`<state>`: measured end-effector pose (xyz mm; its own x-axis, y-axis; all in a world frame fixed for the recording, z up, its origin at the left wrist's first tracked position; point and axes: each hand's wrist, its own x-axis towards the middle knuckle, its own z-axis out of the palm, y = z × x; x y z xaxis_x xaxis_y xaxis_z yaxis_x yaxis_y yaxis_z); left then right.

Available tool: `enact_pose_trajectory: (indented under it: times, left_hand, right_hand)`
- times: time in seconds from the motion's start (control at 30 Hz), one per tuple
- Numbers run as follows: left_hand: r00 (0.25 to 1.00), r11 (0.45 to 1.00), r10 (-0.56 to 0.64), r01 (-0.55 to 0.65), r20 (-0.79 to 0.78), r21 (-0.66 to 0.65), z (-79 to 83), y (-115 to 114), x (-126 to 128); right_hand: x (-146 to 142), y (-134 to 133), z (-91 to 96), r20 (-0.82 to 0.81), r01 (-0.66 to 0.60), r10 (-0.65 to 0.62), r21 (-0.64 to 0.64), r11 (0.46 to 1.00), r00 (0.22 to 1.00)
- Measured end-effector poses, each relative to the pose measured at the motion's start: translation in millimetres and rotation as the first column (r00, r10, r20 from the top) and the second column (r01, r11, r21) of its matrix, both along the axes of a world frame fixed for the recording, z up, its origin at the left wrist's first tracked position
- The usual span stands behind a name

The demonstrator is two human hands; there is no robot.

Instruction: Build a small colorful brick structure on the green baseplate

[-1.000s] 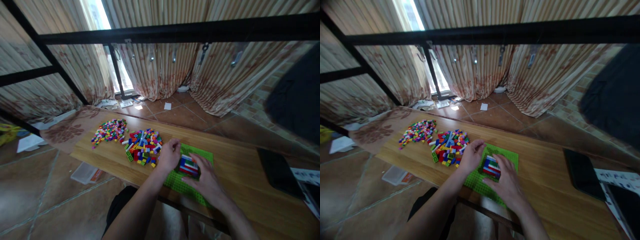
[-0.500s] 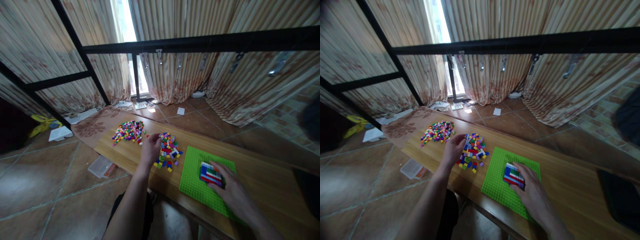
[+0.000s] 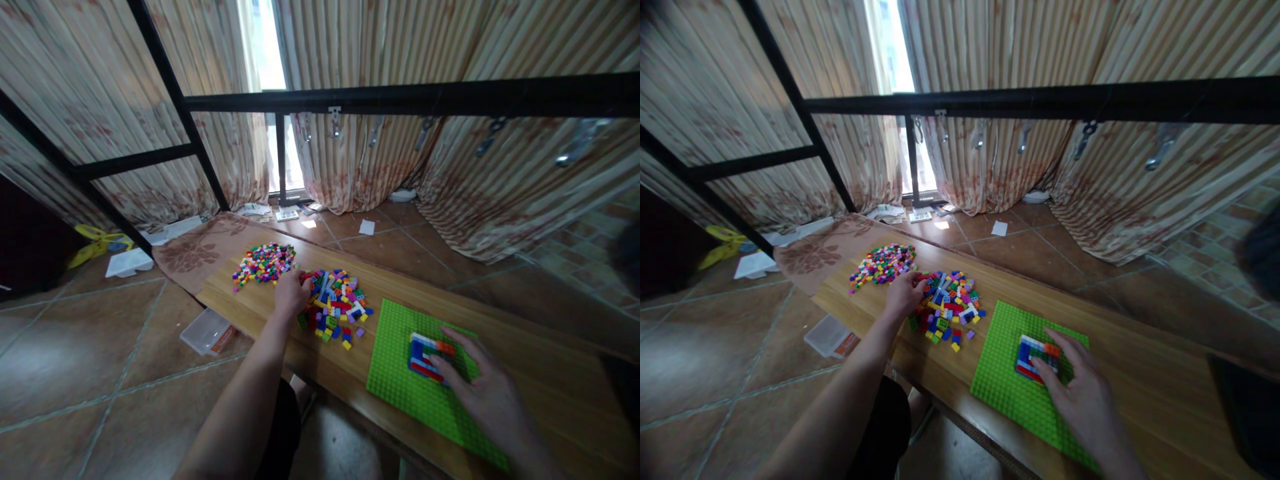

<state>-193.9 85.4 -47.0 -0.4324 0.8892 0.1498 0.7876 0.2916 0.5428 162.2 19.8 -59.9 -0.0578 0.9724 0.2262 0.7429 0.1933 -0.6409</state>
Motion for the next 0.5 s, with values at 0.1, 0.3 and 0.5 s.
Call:
enact_pose_trajectory:
  times: [0.1, 0.3, 0.5]
  left_hand:
    - [0.994, 1.000, 0.003, -0.005, -0.109, -0.017, 0.4, -0.7, 4.7]
    - [0.982, 0.996, 0.011, -0.027, -0.190, -0.084, 7.8, -3.1, 13.2]
    - [0.977, 0.994, 0.018, -0.040, -0.212, -0.098, 7.2, -2.4, 12.4]
  right_hand:
    - [-1.7, -0.3, -0.7, -0.008, -0.010, 0.010, 0.026, 1.000, 1.000]
    - [-3.0, -2.3, 4.7, -0.027, 0.065, -0.063, 0.060, 0.996, 0.998]
    - [-4.3, -2.6, 7.8, -0.095, 0.141, -0.130, 0.127, 0.982, 0.987]
